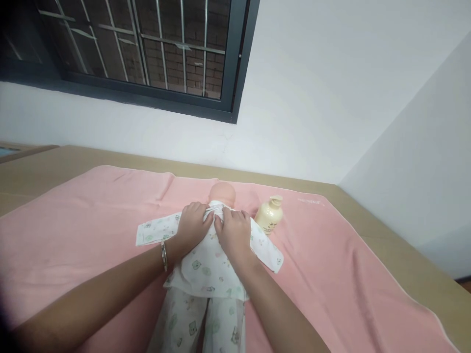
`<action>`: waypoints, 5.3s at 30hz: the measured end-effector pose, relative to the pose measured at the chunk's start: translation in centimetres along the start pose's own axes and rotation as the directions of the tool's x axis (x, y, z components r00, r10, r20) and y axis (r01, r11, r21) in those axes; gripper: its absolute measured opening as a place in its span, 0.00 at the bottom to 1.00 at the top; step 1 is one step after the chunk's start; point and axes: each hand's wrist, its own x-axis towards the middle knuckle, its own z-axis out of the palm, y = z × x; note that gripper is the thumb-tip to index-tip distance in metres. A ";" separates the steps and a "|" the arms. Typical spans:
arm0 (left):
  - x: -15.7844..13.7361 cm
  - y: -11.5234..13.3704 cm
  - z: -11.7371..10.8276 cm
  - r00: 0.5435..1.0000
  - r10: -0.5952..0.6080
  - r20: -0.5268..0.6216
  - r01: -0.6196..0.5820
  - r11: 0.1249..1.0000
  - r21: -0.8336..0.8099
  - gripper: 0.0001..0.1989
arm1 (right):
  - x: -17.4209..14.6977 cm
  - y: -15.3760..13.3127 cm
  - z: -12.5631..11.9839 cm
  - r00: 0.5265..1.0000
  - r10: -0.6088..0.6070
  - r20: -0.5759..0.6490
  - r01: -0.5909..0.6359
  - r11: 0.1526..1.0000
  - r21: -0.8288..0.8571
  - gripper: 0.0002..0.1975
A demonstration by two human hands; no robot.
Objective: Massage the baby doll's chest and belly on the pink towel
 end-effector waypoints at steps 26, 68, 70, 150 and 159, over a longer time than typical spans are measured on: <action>0.2 -0.2 -0.2 0.994 0.063 0.092 -0.061 0.998 -0.018 0.12 | 0.1 0.0 -0.1 0.991 0.112 0.075 -0.107 0.992 -0.071 0.23; 0.6 0.0 -1.1 0.982 0.002 0.191 -0.001 1.000 -0.006 0.16 | 0.4 -0.1 -0.4 0.967 0.171 0.189 -0.184 0.981 0.055 0.20; 0.6 -0.1 -1.1 0.984 0.013 0.179 -0.007 0.999 -0.032 0.15 | 0.4 0.1 -0.3 0.963 0.176 0.202 -0.198 0.976 0.092 0.21; -0.1 -0.8 0.5 0.998 0.063 0.028 -0.058 0.990 -0.129 0.14 | 0.4 -0.3 -0.8 0.977 0.110 0.184 -0.102 0.993 -0.056 0.25; 0.4 -0.9 0.2 0.981 0.178 0.078 -0.150 0.949 -0.278 0.12 | 0.9 0.9 0.2 0.985 -0.007 0.172 -0.003 0.998 0.057 0.23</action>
